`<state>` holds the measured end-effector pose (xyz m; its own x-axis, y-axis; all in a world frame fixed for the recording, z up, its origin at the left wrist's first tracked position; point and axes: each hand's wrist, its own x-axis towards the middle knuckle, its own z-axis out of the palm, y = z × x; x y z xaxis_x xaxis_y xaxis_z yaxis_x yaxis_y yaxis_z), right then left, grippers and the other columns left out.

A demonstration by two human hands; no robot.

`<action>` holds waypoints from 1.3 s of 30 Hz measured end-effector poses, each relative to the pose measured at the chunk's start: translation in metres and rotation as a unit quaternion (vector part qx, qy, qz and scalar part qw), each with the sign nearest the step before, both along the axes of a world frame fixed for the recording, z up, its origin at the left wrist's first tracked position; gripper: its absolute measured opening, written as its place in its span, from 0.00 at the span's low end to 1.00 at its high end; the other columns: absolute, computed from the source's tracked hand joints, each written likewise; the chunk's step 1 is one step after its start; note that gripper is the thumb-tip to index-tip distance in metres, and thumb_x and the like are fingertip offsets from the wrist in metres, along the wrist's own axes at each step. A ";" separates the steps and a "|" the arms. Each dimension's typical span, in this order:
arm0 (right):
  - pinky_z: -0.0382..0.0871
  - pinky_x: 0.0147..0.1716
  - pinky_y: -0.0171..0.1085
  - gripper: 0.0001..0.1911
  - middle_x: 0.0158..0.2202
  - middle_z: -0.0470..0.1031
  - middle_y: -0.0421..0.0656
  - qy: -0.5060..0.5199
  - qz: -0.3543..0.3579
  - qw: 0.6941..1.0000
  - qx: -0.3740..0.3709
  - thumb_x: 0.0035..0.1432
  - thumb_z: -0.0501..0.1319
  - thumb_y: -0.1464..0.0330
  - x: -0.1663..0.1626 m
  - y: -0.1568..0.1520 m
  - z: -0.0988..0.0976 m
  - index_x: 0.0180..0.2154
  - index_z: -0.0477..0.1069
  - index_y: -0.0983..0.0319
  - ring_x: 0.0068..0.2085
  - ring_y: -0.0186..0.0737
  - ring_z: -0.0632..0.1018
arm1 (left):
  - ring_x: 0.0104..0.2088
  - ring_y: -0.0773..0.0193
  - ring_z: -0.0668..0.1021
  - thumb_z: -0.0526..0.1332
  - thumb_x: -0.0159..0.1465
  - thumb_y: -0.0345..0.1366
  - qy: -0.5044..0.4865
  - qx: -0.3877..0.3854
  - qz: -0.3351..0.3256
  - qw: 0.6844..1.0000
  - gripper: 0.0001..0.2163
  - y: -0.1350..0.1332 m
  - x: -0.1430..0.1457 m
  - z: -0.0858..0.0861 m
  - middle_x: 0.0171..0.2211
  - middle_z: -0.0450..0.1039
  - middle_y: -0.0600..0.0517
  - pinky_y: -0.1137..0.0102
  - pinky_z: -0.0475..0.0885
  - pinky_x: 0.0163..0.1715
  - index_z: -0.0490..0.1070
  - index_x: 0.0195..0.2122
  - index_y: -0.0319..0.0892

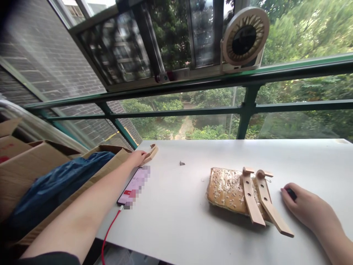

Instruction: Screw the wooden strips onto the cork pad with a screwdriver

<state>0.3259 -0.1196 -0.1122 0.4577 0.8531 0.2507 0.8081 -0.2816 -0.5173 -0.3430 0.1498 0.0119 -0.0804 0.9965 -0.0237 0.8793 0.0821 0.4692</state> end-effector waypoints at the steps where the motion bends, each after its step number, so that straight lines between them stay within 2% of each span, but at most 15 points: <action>1: 0.63 0.24 0.54 0.08 0.22 0.75 0.48 -0.007 0.007 0.999 -0.036 0.48 0.65 0.53 0.003 0.000 -0.001 0.25 0.71 0.47 0.20 0.56 0.74 | 0.49 0.58 0.76 0.60 0.68 0.41 -0.013 0.007 0.006 1.000 0.17 0.000 0.000 0.002 0.52 0.70 0.44 0.58 0.76 0.48 0.68 0.54 0.39; 3: 0.65 0.27 0.54 0.09 0.25 0.76 0.48 -0.019 0.015 0.995 -0.094 0.51 0.63 0.52 0.007 0.000 -0.003 0.28 0.70 0.47 0.24 0.57 0.76 | 0.49 0.58 0.76 0.59 0.68 0.41 -0.044 0.027 0.015 0.999 0.16 0.000 0.003 0.009 0.53 0.70 0.44 0.58 0.75 0.49 0.68 0.54 0.40; 8: 0.66 0.28 0.52 0.10 0.26 0.76 0.46 -0.044 0.001 0.992 -0.118 0.55 0.58 0.50 0.001 0.000 0.004 0.30 0.68 0.47 0.26 0.57 0.76 | 0.48 0.58 0.77 0.59 0.68 0.42 -0.165 0.087 -0.014 0.982 0.17 -0.014 0.036 0.027 0.51 0.71 0.44 0.57 0.76 0.48 0.68 0.54 0.38; 10: 0.66 0.27 0.50 0.11 0.27 0.76 0.47 -0.059 0.001 0.991 -0.121 0.56 0.57 0.51 -0.006 -0.001 0.012 0.31 0.69 0.49 0.27 0.56 0.77 | 0.44 0.61 0.80 0.47 0.73 0.43 -0.221 0.083 -0.048 0.971 0.18 -0.029 0.061 0.029 0.47 0.75 0.42 0.61 0.77 0.46 0.64 0.54 0.36; 11: 0.65 0.27 0.49 0.12 0.27 0.76 0.47 -0.070 0.000 0.990 -0.123 0.56 0.57 0.52 -0.010 -0.002 0.016 0.31 0.69 0.51 0.26 0.55 0.76 | 0.43 0.61 0.81 0.46 0.73 0.44 -0.243 0.074 -0.069 0.965 0.18 -0.038 0.074 0.029 0.47 0.76 0.42 0.62 0.77 0.44 0.62 0.54 0.37; 14: 0.63 0.26 0.45 0.14 0.27 0.76 0.48 -0.087 -0.003 0.988 -0.125 0.58 0.55 0.52 -0.020 -0.005 0.028 0.34 0.70 0.54 0.27 0.52 0.75 | 0.39 0.61 0.81 0.56 0.67 0.48 -0.281 0.037 -0.133 0.950 0.19 -0.076 0.116 0.025 0.47 0.78 0.42 0.65 0.78 0.36 0.62 0.53 0.39; 16: 0.61 0.26 0.42 0.15 0.29 0.77 0.48 -0.101 -0.002 0.987 -0.123 0.59 0.54 0.53 -0.024 -0.006 0.034 0.36 0.72 0.55 0.28 0.49 0.74 | 0.34 0.61 0.81 0.62 0.63 0.49 -0.282 0.012 -0.173 0.944 0.20 -0.102 0.140 0.022 0.43 0.79 0.44 0.68 0.76 0.31 0.66 0.49 0.40; 18: 0.60 0.26 0.40 0.16 0.30 0.77 0.46 -0.109 -0.005 0.987 -0.121 0.59 0.54 0.53 -0.027 -0.007 0.038 0.37 0.72 0.55 0.28 0.46 0.73 | 0.35 0.61 0.80 0.65 0.60 0.47 -0.258 0.008 -0.208 0.944 0.17 -0.125 0.162 0.022 0.40 0.80 0.47 0.68 0.74 0.34 0.72 0.45 0.42; 19: 0.59 0.26 0.39 0.16 0.30 0.77 0.45 -0.110 -0.003 0.987 -0.120 0.59 0.54 0.53 -0.027 -0.007 0.039 0.38 0.72 0.56 0.28 0.45 0.73 | 0.37 0.60 0.80 0.65 0.61 0.45 -0.200 0.048 -0.238 0.949 0.14 -0.134 0.172 0.022 0.40 0.80 0.49 0.68 0.75 0.36 0.75 0.44 0.45; 21: 0.58 0.25 0.38 0.16 0.29 0.76 0.44 -0.111 0.000 0.987 -0.116 0.60 0.53 0.54 -0.029 -0.007 0.041 0.37 0.73 0.56 0.28 0.43 0.72 | 0.42 0.60 0.80 0.65 0.62 0.40 -0.123 0.127 -0.321 0.930 0.09 -0.152 0.190 0.023 0.43 0.79 0.51 0.67 0.75 0.43 0.77 0.43 0.48; 23: 0.58 0.25 0.37 0.16 0.29 0.76 0.44 -0.109 0.004 0.988 -0.108 0.59 0.54 0.54 -0.030 -0.007 0.043 0.37 0.73 0.57 0.28 0.42 0.72 | 0.41 0.62 0.80 0.63 0.63 0.36 -0.094 0.180 -0.366 0.908 0.09 -0.166 0.206 0.024 0.42 0.79 0.51 0.70 0.77 0.39 0.78 0.44 0.49; 24: 0.57 0.25 0.37 0.16 0.28 0.76 0.44 -0.108 0.004 0.989 -0.106 0.59 0.54 0.54 -0.031 -0.007 0.044 0.37 0.73 0.57 0.27 0.42 0.71 | 0.39 0.63 0.80 0.63 0.63 0.35 -0.097 0.199 -0.377 0.899 0.09 -0.173 0.214 0.024 0.41 0.79 0.51 0.72 0.77 0.35 0.77 0.44 0.48; 30: 0.57 0.24 0.36 0.14 0.28 0.76 0.42 -0.095 0.013 0.990 -0.100 0.59 0.55 0.56 -0.033 -0.007 0.051 0.36 0.73 0.56 0.27 0.40 0.71 | 0.30 0.68 0.80 0.69 0.57 0.34 -0.101 0.276 -0.339 0.894 0.11 -0.203 0.251 0.019 0.36 0.81 0.56 0.74 0.77 0.31 0.74 0.41 0.45; 36: 0.57 0.25 0.36 0.13 0.28 0.76 0.41 -0.086 0.020 0.991 -0.101 0.59 0.55 0.56 -0.034 -0.008 0.054 0.35 0.73 0.56 0.28 0.41 0.72 | 0.40 0.63 0.81 0.69 0.57 0.26 -0.201 0.287 -0.433 0.830 0.12 -0.209 0.273 0.002 0.40 0.81 0.51 0.67 0.77 0.42 0.74 0.42 0.43; 39: 0.56 0.25 0.36 0.12 0.28 0.76 0.42 -0.082 0.023 0.991 -0.099 0.59 0.56 0.57 -0.033 -0.007 0.055 0.35 0.73 0.56 0.28 0.41 0.72 | 0.43 0.62 0.81 0.69 0.57 0.25 -0.225 0.268 -0.458 0.817 0.12 -0.207 0.281 -0.005 0.41 0.80 0.50 0.64 0.77 0.45 0.74 0.41 0.42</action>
